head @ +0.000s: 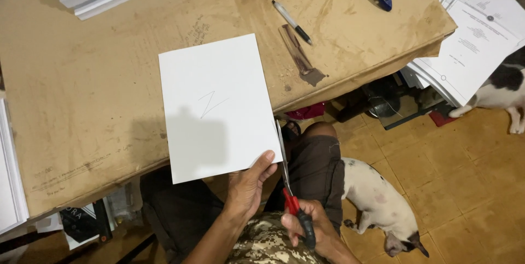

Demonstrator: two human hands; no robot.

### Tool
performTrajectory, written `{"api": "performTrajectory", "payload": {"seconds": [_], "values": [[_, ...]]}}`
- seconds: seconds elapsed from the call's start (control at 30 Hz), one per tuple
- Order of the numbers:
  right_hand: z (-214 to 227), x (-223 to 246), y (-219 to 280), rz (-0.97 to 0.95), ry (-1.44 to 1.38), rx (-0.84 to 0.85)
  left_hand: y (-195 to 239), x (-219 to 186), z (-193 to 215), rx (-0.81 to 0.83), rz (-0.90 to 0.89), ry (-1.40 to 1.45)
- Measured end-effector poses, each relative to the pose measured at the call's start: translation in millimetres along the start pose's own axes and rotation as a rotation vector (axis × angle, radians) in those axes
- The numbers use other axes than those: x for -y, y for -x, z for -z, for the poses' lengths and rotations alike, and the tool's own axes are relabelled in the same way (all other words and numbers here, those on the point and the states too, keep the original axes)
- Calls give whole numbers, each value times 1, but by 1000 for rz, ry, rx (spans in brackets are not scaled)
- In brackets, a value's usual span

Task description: Manually assembling book covers by applying glue, aligning paper sheets, marking measurements, and trimming edges.

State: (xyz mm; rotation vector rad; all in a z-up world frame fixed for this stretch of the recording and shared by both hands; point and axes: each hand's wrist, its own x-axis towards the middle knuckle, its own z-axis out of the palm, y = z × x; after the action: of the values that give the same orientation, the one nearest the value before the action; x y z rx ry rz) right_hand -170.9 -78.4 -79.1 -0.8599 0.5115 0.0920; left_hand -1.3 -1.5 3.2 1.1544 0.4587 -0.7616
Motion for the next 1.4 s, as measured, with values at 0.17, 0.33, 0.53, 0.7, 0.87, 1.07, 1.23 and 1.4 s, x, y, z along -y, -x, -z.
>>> {"api": "performTrajectory", "payload": {"seconds": [0.17,0.33,0.53,0.7,0.87,1.07,1.23,1.4], "values": [[-4,11,6,-76,64,-64,-1,1,1,50,-58,5],[2,2,3,-107,7,-87,0,0,0,42,-61,8],[-4,8,4,-107,69,-122,-2,4,1,24,-63,18],[-2,-1,8,-64,38,-123,-31,26,31,16,-72,59],[4,19,27,-38,92,68,-31,-3,46,-207,-90,35],[43,-11,36,-74,50,76,-35,3,57,-167,-97,21],[94,-55,33,4,-122,202,-21,-8,43,-184,-127,17],[41,-5,53,-113,-87,44,-15,-12,36,-231,-104,12]]}}
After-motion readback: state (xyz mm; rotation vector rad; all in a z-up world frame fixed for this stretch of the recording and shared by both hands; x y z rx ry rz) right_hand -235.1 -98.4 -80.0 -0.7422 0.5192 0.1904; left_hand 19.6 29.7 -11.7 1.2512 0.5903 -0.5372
